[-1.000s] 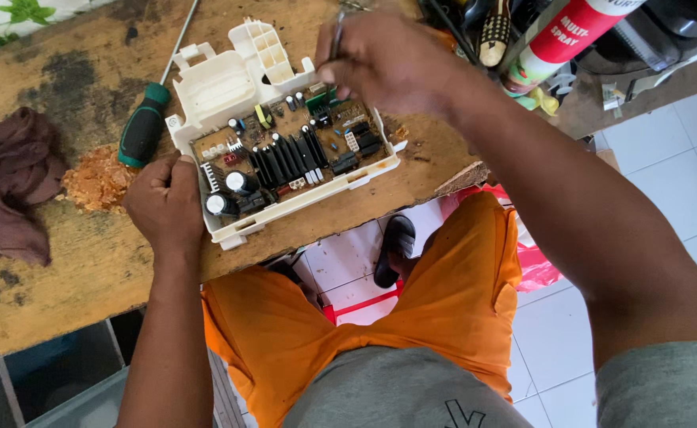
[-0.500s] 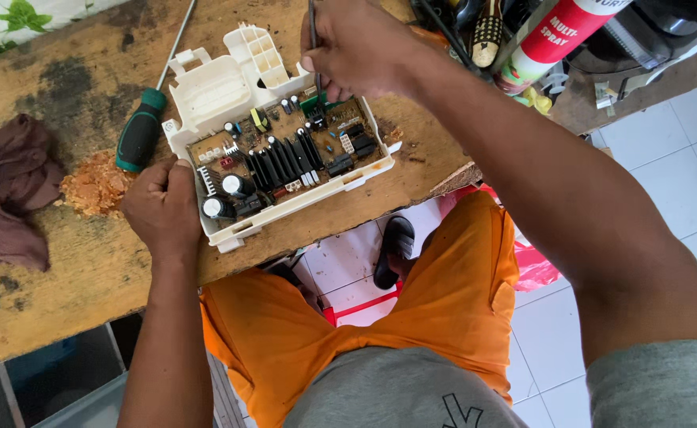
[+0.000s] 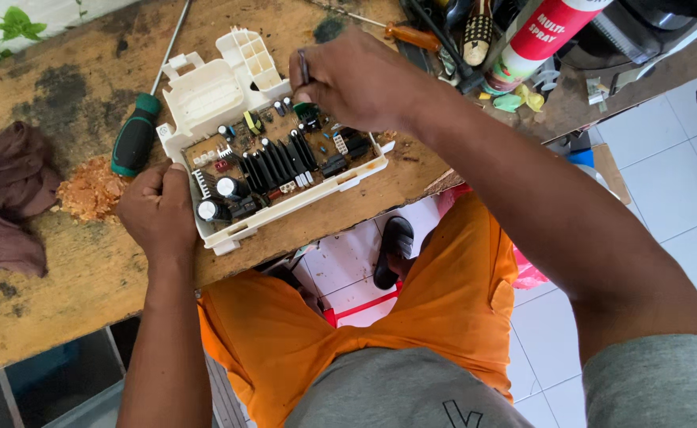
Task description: The person uses a small screwdriver to work on a circuit board inside a white plastic housing. They repeatedly tighten or adjust small screws on the board while holding the housing steady with their left hand.
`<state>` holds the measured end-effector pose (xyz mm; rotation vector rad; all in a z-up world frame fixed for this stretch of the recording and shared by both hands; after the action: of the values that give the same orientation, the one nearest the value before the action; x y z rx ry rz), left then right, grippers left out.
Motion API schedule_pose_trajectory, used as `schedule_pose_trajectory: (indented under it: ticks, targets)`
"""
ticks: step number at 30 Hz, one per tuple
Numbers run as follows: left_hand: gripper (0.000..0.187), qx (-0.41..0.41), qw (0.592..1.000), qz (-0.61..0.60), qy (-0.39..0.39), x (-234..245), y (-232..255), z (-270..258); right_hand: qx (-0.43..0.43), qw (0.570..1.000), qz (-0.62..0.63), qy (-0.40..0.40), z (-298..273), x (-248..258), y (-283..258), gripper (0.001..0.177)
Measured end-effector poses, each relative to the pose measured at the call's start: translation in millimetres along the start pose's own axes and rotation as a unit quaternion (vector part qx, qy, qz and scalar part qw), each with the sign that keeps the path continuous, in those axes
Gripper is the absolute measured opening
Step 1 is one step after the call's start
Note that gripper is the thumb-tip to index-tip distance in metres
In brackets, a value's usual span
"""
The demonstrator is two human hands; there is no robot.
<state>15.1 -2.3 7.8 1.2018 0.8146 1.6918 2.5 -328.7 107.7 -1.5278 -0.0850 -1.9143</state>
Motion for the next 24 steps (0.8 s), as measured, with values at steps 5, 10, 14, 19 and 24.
schedule_pose_trajectory:
  ticks: [5,10,14,19,24]
  targets:
    - [0.044,0.001,0.999,0.041,-0.001,-0.2,-1.4,2.6,-0.030,0.999,-0.019,-0.010,4.2,-2.3,9.4,0.021]
    - [0.045,0.008,1.000,0.013,0.007,-1.6,-1.3,-0.2,-0.203,0.973,0.073,-0.087,18.8,11.8,3.5,0.019]
    - [0.049,0.013,1.000,-0.012,-0.005,-0.4,4.6,-2.6,-0.256,0.958,0.082,-0.099,21.6,13.0,-4.0,0.014]
    - [0.041,0.010,0.999,0.052,0.004,-0.6,-1.6,2.2,-0.250,0.962,0.086,-0.063,25.5,-4.1,13.3,0.018]
    - [0.052,0.003,1.000,-0.018,-0.009,-1.2,1.8,-4.2,-0.277,0.958,0.065,-0.047,15.8,11.7,-5.1,0.018]
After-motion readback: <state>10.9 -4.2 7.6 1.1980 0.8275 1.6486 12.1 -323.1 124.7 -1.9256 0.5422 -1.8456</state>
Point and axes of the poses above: each hand's wrist, its own z-axis towards the middle knuckle, its own x-axis out of the back of the hand, y = z × x, the point moved 2 cm from there along z, towards the middle knuckle, and after that the axes turned 12 degrees about -z, right-handed, at the moved point
